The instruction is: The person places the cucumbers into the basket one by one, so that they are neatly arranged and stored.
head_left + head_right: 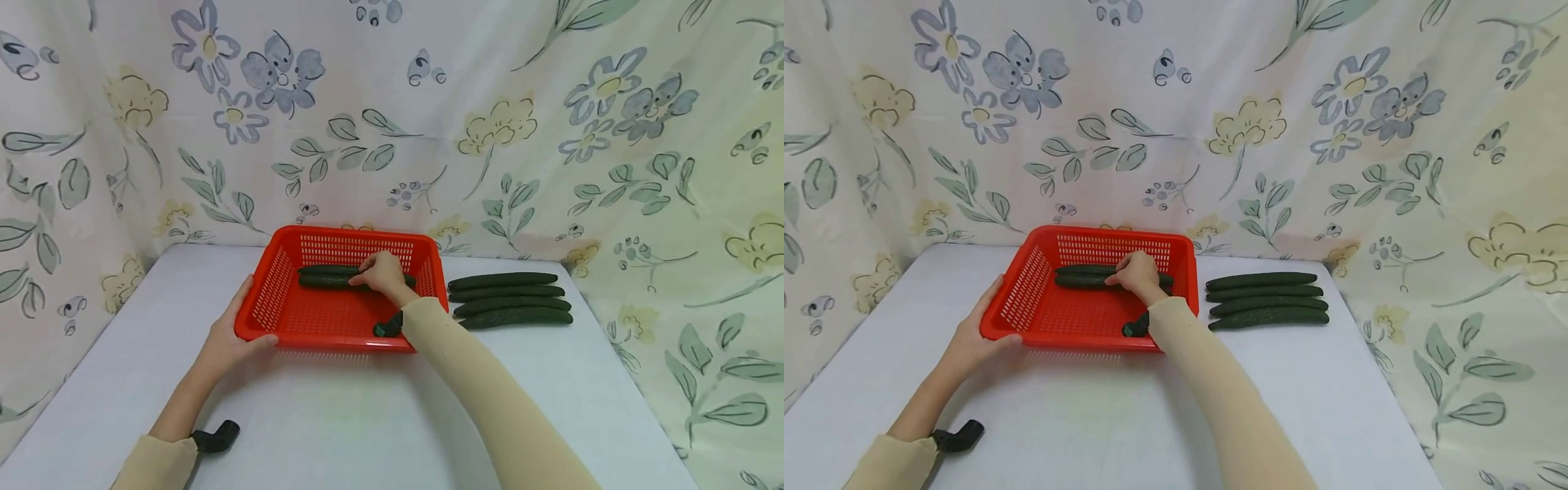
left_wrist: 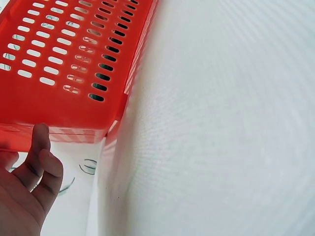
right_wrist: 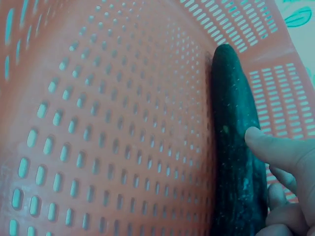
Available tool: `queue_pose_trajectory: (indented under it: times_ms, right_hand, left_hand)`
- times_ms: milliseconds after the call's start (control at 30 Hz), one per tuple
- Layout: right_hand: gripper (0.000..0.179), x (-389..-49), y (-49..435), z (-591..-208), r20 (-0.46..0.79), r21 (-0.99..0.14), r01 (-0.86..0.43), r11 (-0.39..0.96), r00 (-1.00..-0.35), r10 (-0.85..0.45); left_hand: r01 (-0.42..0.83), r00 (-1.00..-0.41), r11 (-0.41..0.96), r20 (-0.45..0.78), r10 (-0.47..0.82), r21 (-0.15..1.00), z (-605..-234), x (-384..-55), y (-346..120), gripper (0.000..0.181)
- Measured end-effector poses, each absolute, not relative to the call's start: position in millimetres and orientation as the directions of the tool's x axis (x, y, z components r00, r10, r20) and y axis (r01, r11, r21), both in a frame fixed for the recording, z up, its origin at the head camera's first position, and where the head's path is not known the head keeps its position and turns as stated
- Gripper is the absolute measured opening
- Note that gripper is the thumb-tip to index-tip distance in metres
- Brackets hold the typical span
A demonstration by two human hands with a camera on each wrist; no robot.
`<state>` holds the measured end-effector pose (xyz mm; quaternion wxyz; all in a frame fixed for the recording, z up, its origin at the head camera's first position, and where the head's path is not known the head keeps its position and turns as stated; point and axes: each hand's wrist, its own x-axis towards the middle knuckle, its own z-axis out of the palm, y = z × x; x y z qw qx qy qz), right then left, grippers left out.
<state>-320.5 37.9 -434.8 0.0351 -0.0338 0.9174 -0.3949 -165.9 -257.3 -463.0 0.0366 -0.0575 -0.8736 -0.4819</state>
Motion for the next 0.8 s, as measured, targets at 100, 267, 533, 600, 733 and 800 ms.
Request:
queue_pose_trajectory:
  times_ms: [100,267,533,600,733,800]
  right_hand:
    - [0.029,-321.5,37.4,-431.3,-0.041,-0.746,-0.042,0.665,-0.993,-0.108]
    - [0.038,-326.6,40.4,-419.9,-0.069,-0.805,-0.028,0.593,-0.988,-0.139]
    - [0.057,-323.3,67.9,-389.7,-0.092,-0.895,-0.022,0.445,-0.968,-0.233]
    - [0.06,-319.8,77.9,-382.7,-0.081,-0.908,-0.033,0.418,-0.965,-0.25]
    - [0.061,-311.5,99.3,-371.3,-0.055,-0.93,-0.044,0.365,-0.965,-0.257]
    - [0.059,-307.1,110.6,-368.6,-0.044,-0.933,-0.048,0.356,-0.969,-0.245]
  left_hand:
    - [0.135,-0.991,0.53,0.119,0.064,0.837,-463.3,-165.8,-257.6,0.119]
    - [0.135,-0.991,0.531,0.12,0.062,0.837,-462.8,-165.3,-257.9,0.119]
    - [0.137,-0.99,0.532,0.125,0.06,0.835,-462.6,-165.4,-257.1,0.119]
    - [0.137,-0.99,0.531,0.125,0.058,0.836,-463.1,-165.5,-257.1,0.119]
    - [0.141,-0.99,0.524,0.13,0.058,0.84,-464.5,-166.1,-257.4,0.119]
    - [0.14,-0.99,0.523,0.129,0.057,0.841,-464.9,-166.4,-257.7,0.118]
